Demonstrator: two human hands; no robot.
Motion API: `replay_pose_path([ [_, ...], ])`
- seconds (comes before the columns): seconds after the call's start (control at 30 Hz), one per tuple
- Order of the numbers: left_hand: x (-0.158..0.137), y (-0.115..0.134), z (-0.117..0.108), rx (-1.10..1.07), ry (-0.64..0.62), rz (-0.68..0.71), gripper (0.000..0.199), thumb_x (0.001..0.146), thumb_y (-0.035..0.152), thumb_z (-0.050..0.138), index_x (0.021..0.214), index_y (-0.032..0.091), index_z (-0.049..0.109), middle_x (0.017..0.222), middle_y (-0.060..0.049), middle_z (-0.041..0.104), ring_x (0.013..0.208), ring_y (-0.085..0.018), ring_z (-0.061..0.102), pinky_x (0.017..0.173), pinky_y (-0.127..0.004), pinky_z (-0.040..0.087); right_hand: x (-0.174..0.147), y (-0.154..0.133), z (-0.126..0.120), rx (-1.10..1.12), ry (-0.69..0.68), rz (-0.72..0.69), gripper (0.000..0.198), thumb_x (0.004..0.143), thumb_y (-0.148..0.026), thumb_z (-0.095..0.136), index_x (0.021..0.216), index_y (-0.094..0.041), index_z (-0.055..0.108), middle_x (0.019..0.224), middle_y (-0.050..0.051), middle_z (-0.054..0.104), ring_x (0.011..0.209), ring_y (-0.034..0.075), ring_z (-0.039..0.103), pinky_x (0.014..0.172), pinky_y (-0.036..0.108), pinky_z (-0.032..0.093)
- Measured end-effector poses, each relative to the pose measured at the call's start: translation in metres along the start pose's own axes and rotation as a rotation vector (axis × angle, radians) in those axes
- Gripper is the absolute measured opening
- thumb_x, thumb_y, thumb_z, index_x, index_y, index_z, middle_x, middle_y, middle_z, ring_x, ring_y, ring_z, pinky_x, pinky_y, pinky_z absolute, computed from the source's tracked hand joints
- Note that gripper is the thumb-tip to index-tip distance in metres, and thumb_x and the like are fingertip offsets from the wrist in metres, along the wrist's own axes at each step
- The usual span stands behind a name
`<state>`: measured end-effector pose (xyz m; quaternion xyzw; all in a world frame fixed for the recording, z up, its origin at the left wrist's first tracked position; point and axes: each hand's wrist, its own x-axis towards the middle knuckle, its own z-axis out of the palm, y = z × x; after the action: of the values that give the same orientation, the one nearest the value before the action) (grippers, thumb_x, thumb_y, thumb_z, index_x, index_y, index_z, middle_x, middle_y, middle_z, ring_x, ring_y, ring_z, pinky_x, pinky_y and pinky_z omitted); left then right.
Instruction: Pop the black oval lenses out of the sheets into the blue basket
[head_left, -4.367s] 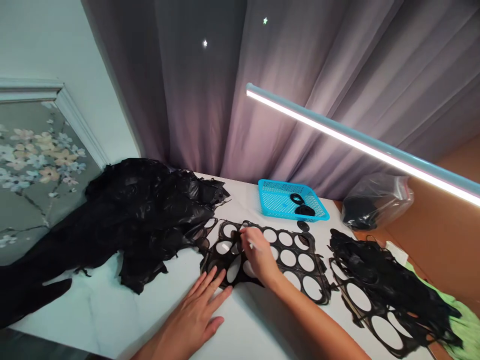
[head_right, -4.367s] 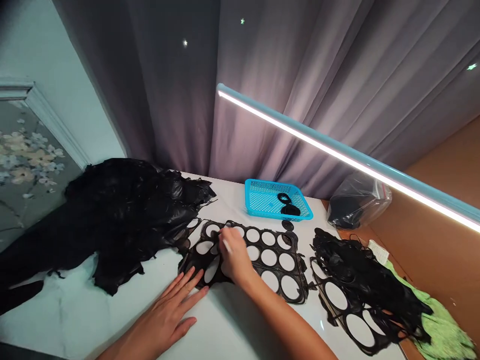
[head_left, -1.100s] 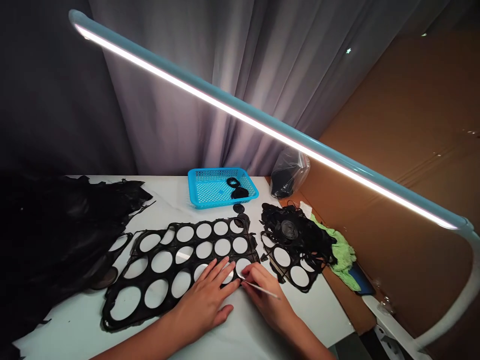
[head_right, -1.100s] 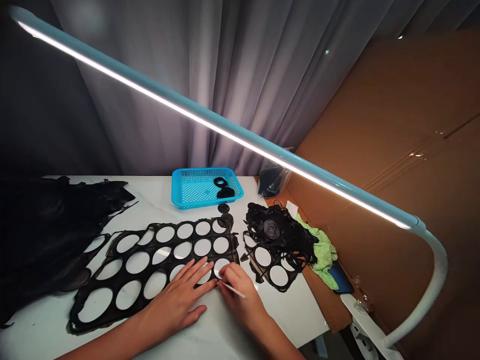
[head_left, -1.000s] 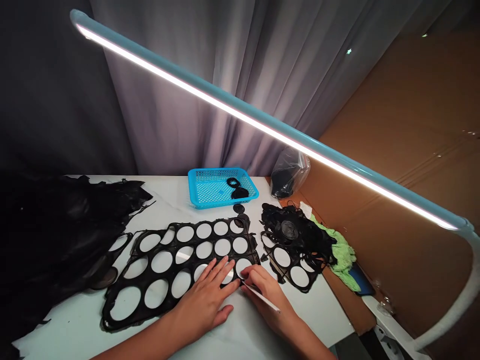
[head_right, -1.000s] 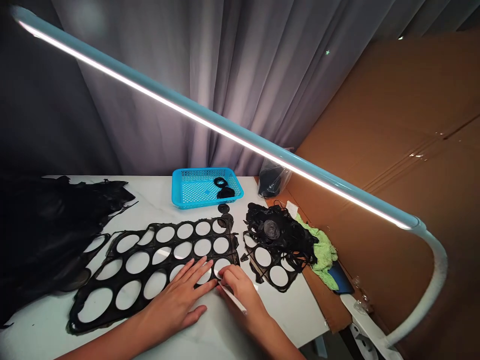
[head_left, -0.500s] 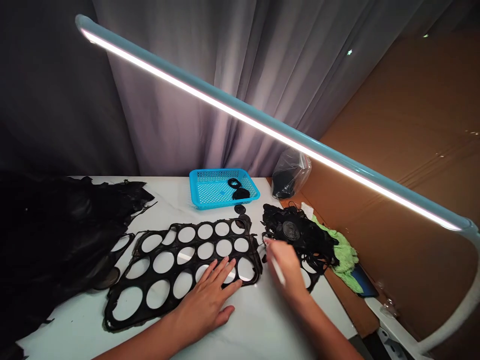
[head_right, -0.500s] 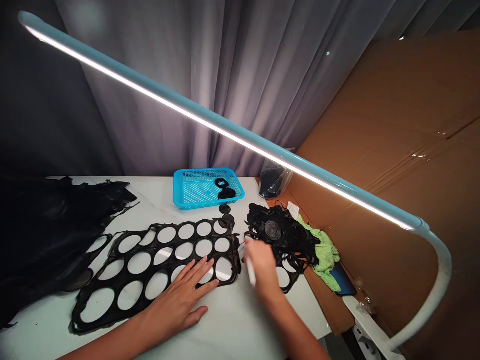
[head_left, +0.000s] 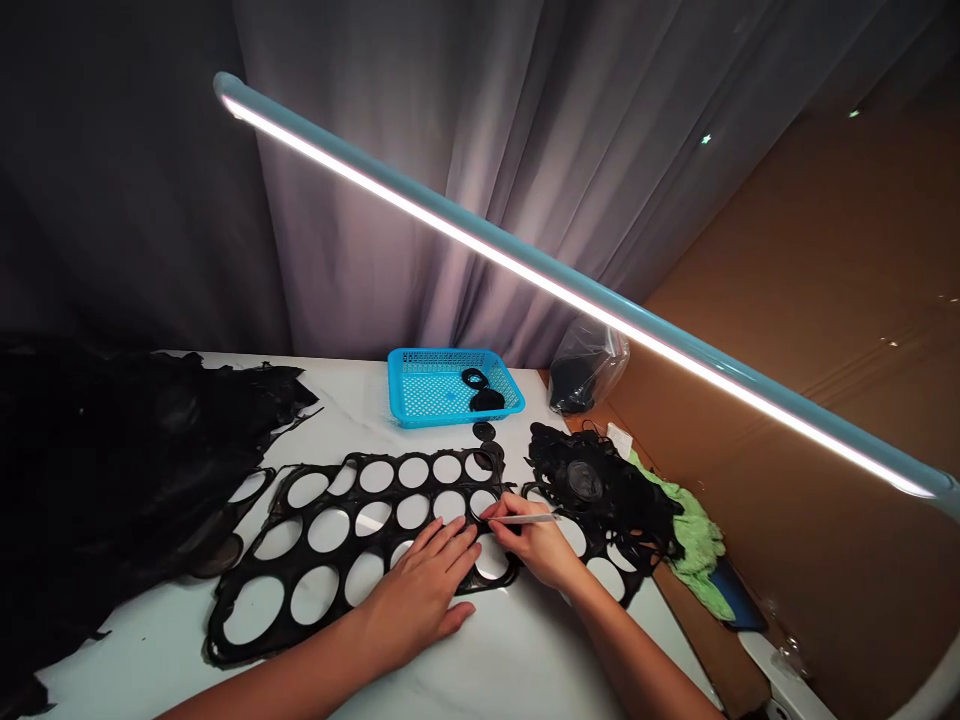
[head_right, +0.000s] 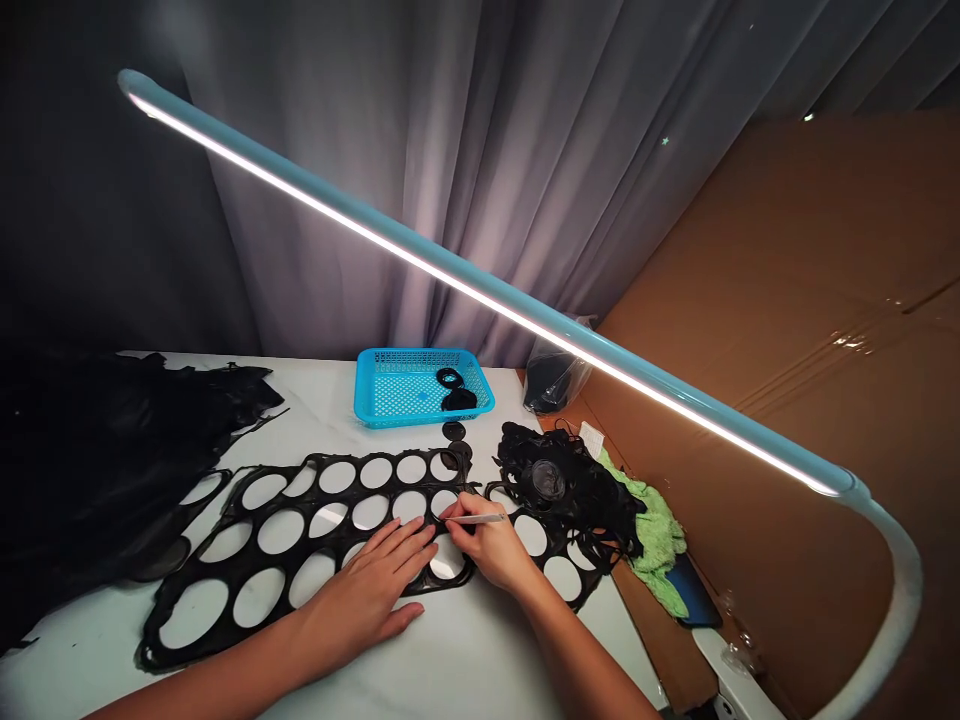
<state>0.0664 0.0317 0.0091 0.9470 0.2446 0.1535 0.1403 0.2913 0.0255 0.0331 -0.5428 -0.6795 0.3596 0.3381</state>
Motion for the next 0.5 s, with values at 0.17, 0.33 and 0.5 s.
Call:
replay_pose_path([
  [0.17,-0.005,0.001,0.001,0.007,-0.039,-0.005,0.060,0.089,0.033,0.061,0.144,0.023,0.040,0.151,-0.006,0.041,0.141,-0.030,0.032,0.113,-0.049,0.030,0.002,0.005,-0.004,-0.024,-0.030,-0.014,0.010,0.087,-0.018,0.056,0.077,-0.021,0.057,0.088,0.001,0.069,0.081,0.017,0.060,0.072,0.027,0.043],
  [0.33,-0.005,0.002,0.000,0.011,-0.046,-0.010,0.060,0.089,0.031,0.060,0.144,0.022,0.039,0.151,-0.005,0.041,0.141,-0.030,0.031,0.114,-0.050,0.028,0.003,0.000,-0.005,-0.142,-0.044,-0.057,0.011,0.088,-0.016,0.056,0.079,-0.022,0.058,0.084,0.000,0.068,0.078,0.017,0.059,0.071,0.027,0.042],
  [0.5,-0.003,0.003,-0.001,0.000,-0.042,-0.010,0.059,0.089,0.031,0.060,0.144,0.022,0.039,0.149,-0.006,0.044,0.141,-0.029,0.031,0.114,-0.050,0.028,-0.005,0.001,0.009,-0.398,-0.031,-0.185,0.010,0.089,-0.013,0.053,0.087,-0.021,0.058,0.104,0.005,0.069,0.092,0.021,0.060,0.082,0.033,0.041],
])
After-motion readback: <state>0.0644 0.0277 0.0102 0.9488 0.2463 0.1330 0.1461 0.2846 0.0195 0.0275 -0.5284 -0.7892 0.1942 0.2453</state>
